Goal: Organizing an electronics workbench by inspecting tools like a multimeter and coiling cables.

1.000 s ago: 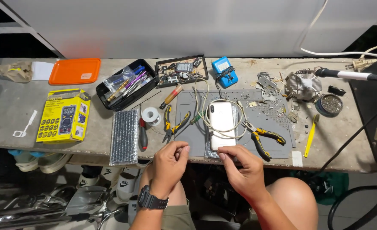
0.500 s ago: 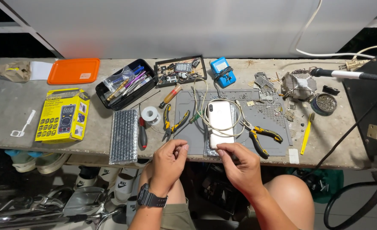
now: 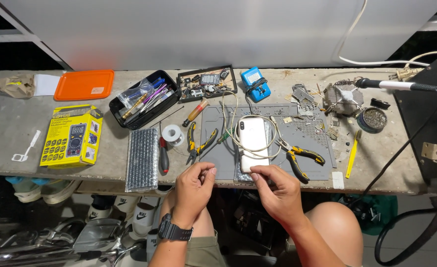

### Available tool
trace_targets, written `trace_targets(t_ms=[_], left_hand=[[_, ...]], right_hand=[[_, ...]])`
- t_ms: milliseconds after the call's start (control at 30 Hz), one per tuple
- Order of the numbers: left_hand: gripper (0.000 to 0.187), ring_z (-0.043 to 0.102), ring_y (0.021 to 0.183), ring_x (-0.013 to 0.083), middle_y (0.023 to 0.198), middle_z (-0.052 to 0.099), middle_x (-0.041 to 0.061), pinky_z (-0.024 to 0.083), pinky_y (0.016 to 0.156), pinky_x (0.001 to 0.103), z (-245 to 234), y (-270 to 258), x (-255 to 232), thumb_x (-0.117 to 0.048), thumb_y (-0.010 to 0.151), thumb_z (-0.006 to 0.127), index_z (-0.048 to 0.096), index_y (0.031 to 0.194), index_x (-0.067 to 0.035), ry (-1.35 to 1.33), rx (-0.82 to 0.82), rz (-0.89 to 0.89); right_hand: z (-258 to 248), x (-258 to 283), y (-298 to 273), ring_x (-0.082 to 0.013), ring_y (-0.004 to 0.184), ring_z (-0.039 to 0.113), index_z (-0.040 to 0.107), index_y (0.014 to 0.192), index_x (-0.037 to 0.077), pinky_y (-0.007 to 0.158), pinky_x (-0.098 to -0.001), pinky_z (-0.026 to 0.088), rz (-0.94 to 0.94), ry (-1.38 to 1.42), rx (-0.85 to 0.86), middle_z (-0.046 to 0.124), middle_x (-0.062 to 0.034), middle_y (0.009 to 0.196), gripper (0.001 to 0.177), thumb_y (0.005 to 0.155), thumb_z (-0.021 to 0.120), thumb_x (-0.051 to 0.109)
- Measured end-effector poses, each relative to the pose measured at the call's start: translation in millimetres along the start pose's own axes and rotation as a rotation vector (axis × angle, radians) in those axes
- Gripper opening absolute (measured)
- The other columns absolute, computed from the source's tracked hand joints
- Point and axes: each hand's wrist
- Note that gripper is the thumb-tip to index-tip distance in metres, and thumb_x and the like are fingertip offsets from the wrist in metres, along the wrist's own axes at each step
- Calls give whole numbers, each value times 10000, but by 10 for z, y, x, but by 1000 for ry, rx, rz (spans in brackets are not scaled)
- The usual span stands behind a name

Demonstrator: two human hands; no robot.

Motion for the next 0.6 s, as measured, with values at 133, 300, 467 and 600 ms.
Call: trace_targets(t_ms=[133, 300, 467, 600], left_hand=[[112, 650, 712, 122, 792, 738, -22, 548, 654, 303, -3, -1, -5, -199, 987, 741, 814, 1030, -126, 6, 0, 1], [107, 659, 722, 114, 810, 754, -23, 557, 662, 294, -5, 0, -28, -197, 985, 745, 816, 1020, -124, 4, -1, -16], [113, 663, 723, 117, 818, 762, -20, 559, 665, 297, 0, 0, -7, -201, 987, 742, 814, 1027, -124, 10, 5, -15], [110, 643, 708, 119, 794, 736, -20, 553, 663, 299, 1, -4, 2, -202, 986, 749, 813, 1033, -126, 12, -1, -7]], right_hand=[[-5, -3, -2, -115, 771, 735, 824, 1053, 65, 660, -227, 545, 4, 3, -4, 810, -51, 911, 98, 984, 754, 71], [-13, 11, 7, -116, 767, 726, 825, 1042, 57, 665, -228, 540, 1, 6, -5, 804, -48, 901, 92, 982, 755, 61], [-13, -8, 2, -117, 769, 726, 825, 1040, 64, 661, -230, 539, 2, 5, -7, 807, -47, 901, 90, 981, 756, 65], [-24, -1, 4, -124, 787, 740, 829, 1042, 66, 680, -234, 551, 5, 2, -2, 811, -44, 908, 96, 978, 757, 64]])
Point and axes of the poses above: each hand's wrist, its own y-axis towards the middle knuckle, its own z-axis out of the palm, x = y × z
